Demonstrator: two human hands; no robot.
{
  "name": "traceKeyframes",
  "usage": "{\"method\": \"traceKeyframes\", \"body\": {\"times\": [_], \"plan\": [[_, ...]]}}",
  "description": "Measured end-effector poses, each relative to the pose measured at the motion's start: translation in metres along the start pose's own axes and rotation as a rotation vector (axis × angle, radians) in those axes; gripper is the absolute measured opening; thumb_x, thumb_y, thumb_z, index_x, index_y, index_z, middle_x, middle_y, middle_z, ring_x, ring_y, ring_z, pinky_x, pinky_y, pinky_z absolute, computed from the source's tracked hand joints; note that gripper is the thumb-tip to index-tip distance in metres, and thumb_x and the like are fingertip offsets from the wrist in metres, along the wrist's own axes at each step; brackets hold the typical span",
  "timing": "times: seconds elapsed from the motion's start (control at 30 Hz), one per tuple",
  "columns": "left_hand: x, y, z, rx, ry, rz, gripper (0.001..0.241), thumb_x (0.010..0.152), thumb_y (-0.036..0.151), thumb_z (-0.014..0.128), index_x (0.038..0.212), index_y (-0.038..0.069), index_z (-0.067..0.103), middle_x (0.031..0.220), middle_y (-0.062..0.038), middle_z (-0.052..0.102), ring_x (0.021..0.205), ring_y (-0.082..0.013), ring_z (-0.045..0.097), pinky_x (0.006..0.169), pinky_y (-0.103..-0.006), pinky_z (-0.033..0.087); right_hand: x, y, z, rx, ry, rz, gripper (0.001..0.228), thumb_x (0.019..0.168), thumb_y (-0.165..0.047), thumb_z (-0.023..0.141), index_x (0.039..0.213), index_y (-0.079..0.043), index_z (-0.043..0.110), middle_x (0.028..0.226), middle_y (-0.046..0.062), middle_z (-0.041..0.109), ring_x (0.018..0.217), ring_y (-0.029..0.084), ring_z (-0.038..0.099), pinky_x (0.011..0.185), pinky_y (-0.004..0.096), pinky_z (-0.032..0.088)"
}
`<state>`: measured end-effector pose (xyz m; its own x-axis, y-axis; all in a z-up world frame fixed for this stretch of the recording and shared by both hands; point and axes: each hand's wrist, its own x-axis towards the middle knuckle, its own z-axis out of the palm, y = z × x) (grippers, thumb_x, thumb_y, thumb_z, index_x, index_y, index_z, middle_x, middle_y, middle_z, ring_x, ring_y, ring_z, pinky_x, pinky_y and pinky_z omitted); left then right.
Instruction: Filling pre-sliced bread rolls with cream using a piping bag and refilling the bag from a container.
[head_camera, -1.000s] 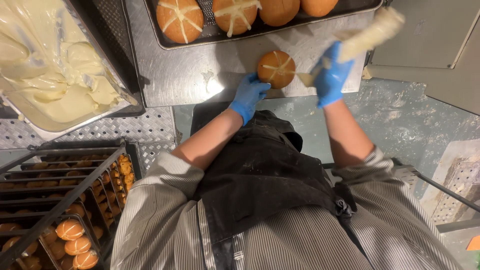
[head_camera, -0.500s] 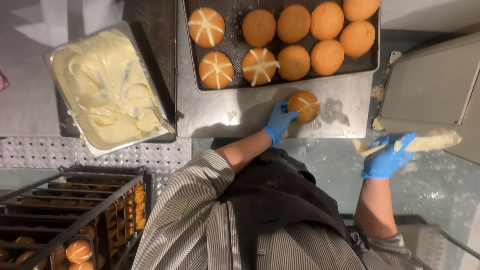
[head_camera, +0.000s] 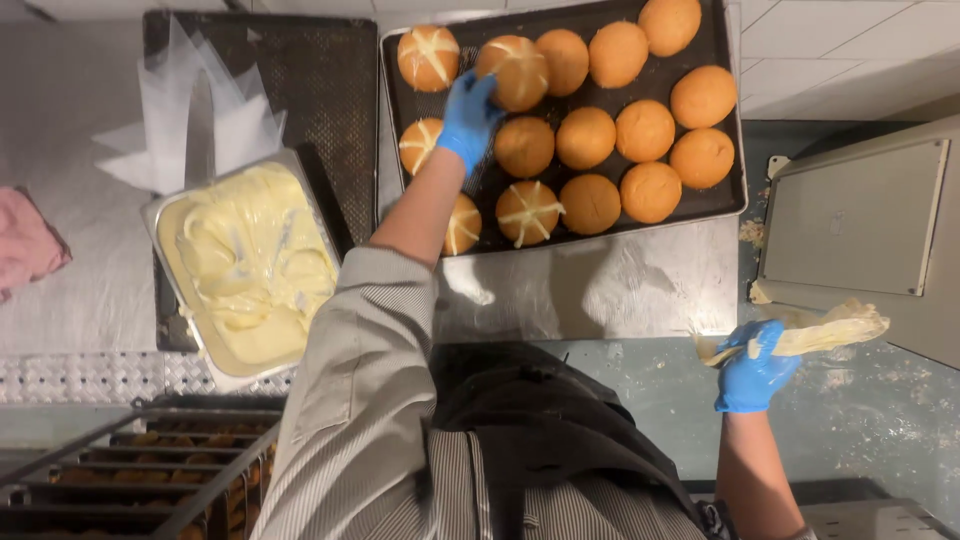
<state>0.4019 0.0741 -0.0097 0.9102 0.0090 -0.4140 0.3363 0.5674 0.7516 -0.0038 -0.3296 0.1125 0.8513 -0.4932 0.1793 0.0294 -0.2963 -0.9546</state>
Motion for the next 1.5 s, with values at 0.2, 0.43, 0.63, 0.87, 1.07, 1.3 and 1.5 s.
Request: {"method": "traceKeyframes", "body": {"times": [0.2,0.43,0.63,0.87,1.07,1.3,1.5], "plan": [[0.083,-0.022,-0.038,-0.085,0.003,-0.065,0.029,0.093,0.018,0.066,0.121,0.009,0.062,0.109,-0.009,0.070,0.092,-0.0219,0.066,0.077,-0.0390,0.059,-0.008,-0.041,0.035,-0.131,-0.102,0.009,0.038,0.113,-0.033,0.053,0.088,-0.005,0.053,0.074,0.004,0.057,0.062,0.013,0.057,0.059,0.026,0.045],[-0.157,-0.080,0.025,0.104,-0.589,0.129,0.048,0.113,0.030,0.053,0.141,-0.005,0.036,0.132,-0.013,0.040,0.120,-0.0273,0.041,0.107,-0.0447,0.030,-0.016,-0.023,0.077,-0.292,-0.349,0.014,0.022,0.103,-0.020,0.059,0.086,-0.005,0.060,0.065,0.004,0.056,0.056,0.017,0.055,0.053,0.030,0.044],[-0.388,0.015,0.065,0.950,-0.542,0.796,0.062,0.093,0.038,0.069,0.143,0.005,0.052,0.123,-0.013,0.064,0.118,-0.0328,0.063,0.115,-0.0511,0.036,-0.017,-0.072,0.157,-0.463,-0.862,-0.579,0.020,0.074,-0.013,0.074,0.092,-0.006,0.068,0.086,0.013,0.068,0.080,0.033,0.065,0.071,0.045,0.052],[-0.461,0.043,0.023,0.950,-0.270,0.833,0.039,0.101,0.026,0.066,0.132,0.003,0.058,0.126,-0.014,0.063,0.117,-0.0369,0.058,0.108,-0.0457,0.044,-0.039,-0.087,0.190,-0.375,-1.292,-0.797,0.032,0.076,-0.016,0.077,0.106,-0.008,0.070,0.113,0.014,0.068,0.107,0.037,0.062,0.092,0.047,0.049],[-0.516,0.077,-0.026,0.823,-0.133,0.852,0.036,0.100,0.011,0.063,0.135,0.005,0.055,0.137,-0.018,0.059,0.128,-0.0384,0.057,0.113,-0.0425,0.046,-0.017,-0.149,0.207,-0.048,-1.615,-0.512,0.051,0.083,-0.022,0.076,0.129,-0.004,0.066,0.127,0.012,0.069,0.116,0.028,0.064,0.100,0.042,0.051],[-0.549,0.121,-0.107,0.815,-0.201,0.938,0.041,0.095,0.004,0.063,0.134,0.002,0.052,0.135,-0.020,0.057,0.127,-0.0373,0.055,0.113,-0.0437,0.044,-0.042,-0.263,0.252,0.564,-1.614,0.429,0.075,0.092,-0.038,0.066,0.151,0.004,0.049,0.144,0.014,0.057,0.126,0.024,0.052,0.102,0.039,0.041],[-0.570,0.150,-0.171,0.773,-0.226,0.830,0.045,0.085,0.007,0.058,0.129,-0.002,0.053,0.119,-0.018,0.054,0.109,-0.0337,0.056,0.103,-0.0399,0.047,-0.090,-0.325,0.301,0.484,-1.746,-0.270,0.057,0.095,-0.020,0.060,0.148,0.000,0.051,0.147,0.016,0.057,0.141,0.032,0.054,0.123,0.043,0.042]]}}
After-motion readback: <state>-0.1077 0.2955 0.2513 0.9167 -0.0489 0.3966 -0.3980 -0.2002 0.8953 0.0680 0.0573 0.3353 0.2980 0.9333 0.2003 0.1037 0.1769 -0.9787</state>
